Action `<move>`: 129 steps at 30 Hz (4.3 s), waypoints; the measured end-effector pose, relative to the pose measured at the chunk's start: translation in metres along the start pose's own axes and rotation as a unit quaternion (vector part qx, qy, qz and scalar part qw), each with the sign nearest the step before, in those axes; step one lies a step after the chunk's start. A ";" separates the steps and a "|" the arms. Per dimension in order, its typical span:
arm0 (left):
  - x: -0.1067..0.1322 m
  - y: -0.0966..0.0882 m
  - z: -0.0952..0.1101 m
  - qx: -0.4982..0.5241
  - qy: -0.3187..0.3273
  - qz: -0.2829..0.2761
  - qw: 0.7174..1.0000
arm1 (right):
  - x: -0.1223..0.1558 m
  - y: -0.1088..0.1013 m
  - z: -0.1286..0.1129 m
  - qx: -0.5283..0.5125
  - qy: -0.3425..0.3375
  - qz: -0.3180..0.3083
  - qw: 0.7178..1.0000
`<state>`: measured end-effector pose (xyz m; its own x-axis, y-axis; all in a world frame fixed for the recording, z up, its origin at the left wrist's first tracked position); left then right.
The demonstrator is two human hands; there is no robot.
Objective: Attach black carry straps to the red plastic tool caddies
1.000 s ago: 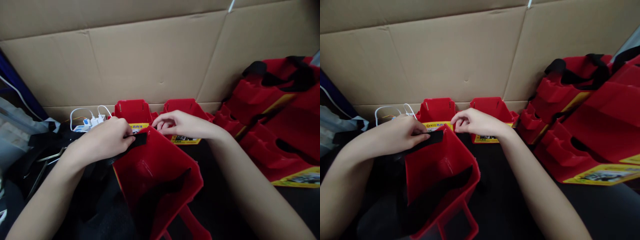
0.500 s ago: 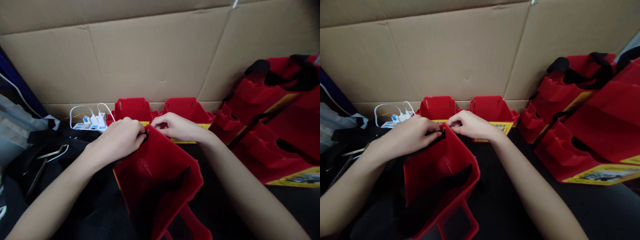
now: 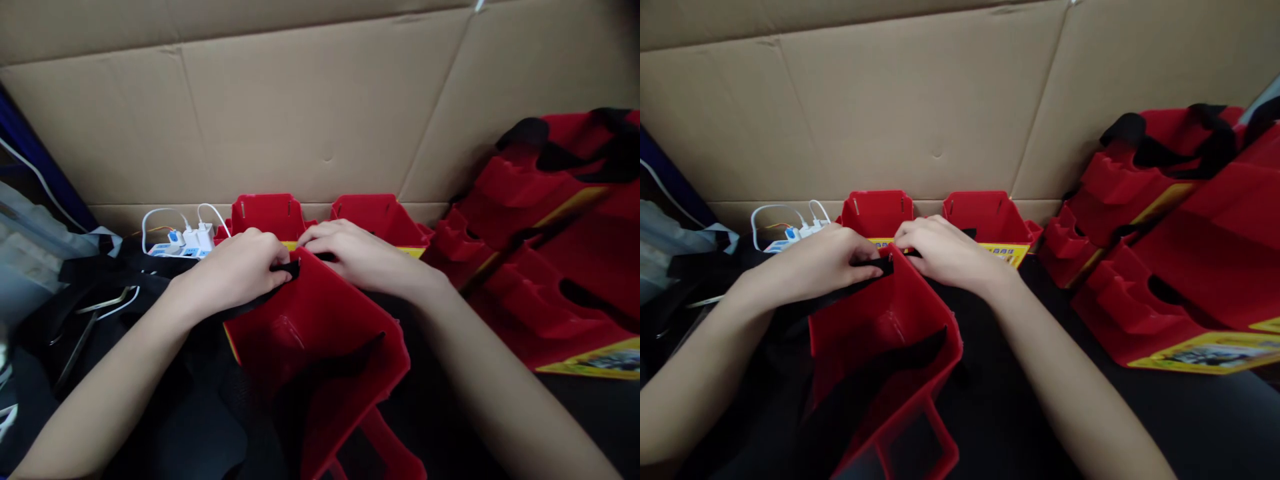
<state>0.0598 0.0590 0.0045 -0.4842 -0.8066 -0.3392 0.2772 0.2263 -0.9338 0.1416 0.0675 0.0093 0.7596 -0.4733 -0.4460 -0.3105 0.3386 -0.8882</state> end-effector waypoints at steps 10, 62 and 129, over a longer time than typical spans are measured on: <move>0.003 -0.001 -0.010 -0.035 -0.011 -0.017 0.999 | 0.022 -0.026 0.041 0.133 0.124 0.010 0.983; 0.002 -0.002 0.006 -0.007 -0.029 0.041 0.999 | 0.025 -0.002 0.045 0.070 0.171 -0.055 0.981; 0.035 -0.010 0.036 0.018 0.224 0.090 0.970 | 0.048 -0.030 -0.049 0.080 0.096 0.141 0.982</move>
<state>0.0699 0.0082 0.0063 -0.7352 -0.4363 -0.5187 0.4146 0.3159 -0.8534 0.1589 -0.0052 0.0090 0.5301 -0.4813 -0.6981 -0.3883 0.5941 -0.7045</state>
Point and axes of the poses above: each hand's wrist, its own x-axis away from the middle knuckle, its own y-axis out of the palm, z = x × y, the point moved 9 cm from there along -x, towards the middle knuckle, and after that the axes turned 11 degrees about z, right-handed, at the moved point
